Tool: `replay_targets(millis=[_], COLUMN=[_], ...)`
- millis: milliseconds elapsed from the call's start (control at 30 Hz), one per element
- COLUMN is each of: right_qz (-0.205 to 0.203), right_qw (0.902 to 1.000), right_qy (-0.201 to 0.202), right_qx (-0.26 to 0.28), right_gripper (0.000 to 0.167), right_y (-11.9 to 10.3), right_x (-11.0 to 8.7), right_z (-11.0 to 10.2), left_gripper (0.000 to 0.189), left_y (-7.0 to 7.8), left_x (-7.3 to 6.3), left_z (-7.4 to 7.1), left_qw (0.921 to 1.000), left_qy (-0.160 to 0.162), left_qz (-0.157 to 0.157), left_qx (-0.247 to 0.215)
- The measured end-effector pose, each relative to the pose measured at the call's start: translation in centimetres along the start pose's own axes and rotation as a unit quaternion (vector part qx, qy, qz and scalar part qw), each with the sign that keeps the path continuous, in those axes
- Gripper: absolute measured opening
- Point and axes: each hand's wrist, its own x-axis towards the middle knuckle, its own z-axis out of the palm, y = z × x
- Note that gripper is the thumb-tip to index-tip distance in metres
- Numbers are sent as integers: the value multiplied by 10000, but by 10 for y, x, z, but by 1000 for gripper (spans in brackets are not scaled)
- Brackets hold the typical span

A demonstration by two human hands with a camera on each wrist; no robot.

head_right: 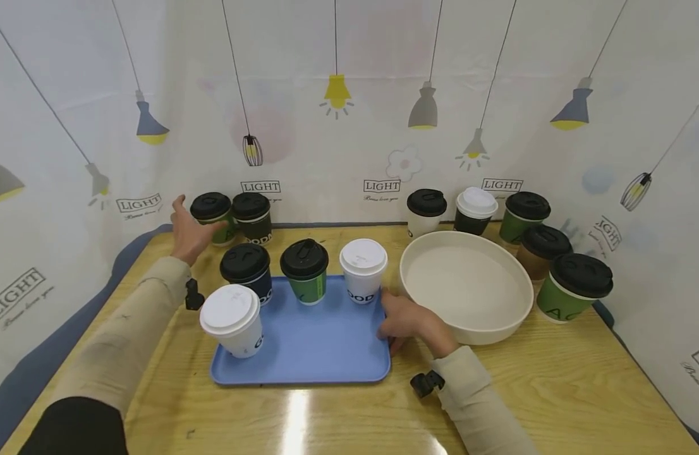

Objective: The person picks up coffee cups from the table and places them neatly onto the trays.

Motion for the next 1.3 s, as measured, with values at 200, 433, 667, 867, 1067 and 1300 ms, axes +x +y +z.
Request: replay_targets(millis=[200,433,667,867,1067,1300], right_qz=[30,5,-16,-16,-16,-9], right_qw=[10000,10000,10000,10000,10000,10000], right_qy=[14,30,21,17,25,7], right_qx=[-10,-12,25,-5,-72,-93], right_gripper=[109,109,109,109,110,109], right_y=[2,2,0,-1,-1,-1], right_x=[1,1,2,2,2,0], right_z=[1,1,1,2,0,0], left_gripper=[121,121,118,118,114,101], left_y=[-2,2,2,-3,-4,-12], left_x=[6,9,5,4,3,-5], left_z=[4,8,5,0,-2,-1], left_qw=[10000,9988,9984,9992,9981,9985], left_qy=[52,98,200,68,-63,-72], left_qz=[-18,-148,-202,-402,-402,-210], left_qx=[-33,-448,-486,30,456,-498])
